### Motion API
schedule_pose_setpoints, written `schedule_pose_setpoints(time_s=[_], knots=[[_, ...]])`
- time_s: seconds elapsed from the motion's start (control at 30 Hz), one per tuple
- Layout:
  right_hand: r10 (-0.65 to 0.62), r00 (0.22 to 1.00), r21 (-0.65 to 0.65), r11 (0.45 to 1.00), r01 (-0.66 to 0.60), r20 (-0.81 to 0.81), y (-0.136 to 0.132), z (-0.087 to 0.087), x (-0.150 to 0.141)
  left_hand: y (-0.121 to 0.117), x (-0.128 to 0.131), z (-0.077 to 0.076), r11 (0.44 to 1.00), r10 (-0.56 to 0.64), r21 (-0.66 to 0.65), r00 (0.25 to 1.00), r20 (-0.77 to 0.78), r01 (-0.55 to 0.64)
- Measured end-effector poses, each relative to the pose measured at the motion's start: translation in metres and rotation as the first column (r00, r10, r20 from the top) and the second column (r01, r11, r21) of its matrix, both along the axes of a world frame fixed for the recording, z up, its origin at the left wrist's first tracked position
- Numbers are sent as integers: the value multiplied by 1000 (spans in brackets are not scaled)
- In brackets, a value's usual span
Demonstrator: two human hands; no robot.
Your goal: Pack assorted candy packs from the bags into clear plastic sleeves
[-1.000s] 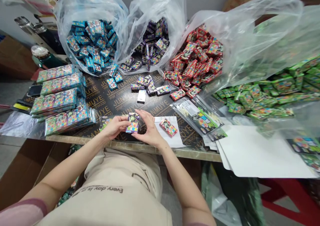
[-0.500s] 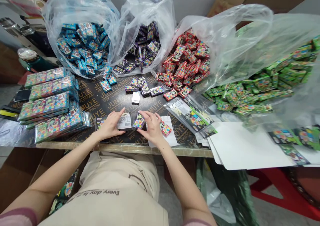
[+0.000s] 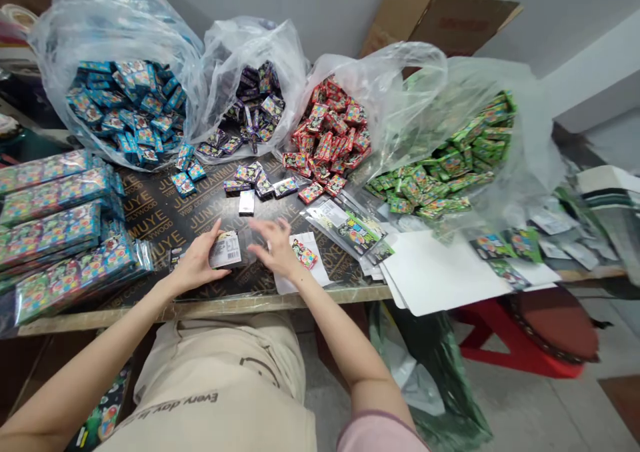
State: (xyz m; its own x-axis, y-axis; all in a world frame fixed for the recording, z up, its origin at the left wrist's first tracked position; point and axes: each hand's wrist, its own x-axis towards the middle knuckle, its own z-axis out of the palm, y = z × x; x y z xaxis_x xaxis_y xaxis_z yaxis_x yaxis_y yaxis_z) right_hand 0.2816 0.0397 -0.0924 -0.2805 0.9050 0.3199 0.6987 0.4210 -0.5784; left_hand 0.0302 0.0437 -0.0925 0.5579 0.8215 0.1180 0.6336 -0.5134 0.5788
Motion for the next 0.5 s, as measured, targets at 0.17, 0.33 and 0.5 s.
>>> schedule_pose_setpoints(time_s=[0.17,0.33,0.5], knots=[[-613,767,62,787,613,191,83,-27,76,-3,0,-8,1000,-1,24,999,-45,3],[-573,716,-55,764,642,398,117,-41,111,-4,-3,-20,998,-42,42,989,-144,48],[-372,921,18,928,373,111,86,-14,73,0,-6,-21,999,4,33,981,-196,2]])
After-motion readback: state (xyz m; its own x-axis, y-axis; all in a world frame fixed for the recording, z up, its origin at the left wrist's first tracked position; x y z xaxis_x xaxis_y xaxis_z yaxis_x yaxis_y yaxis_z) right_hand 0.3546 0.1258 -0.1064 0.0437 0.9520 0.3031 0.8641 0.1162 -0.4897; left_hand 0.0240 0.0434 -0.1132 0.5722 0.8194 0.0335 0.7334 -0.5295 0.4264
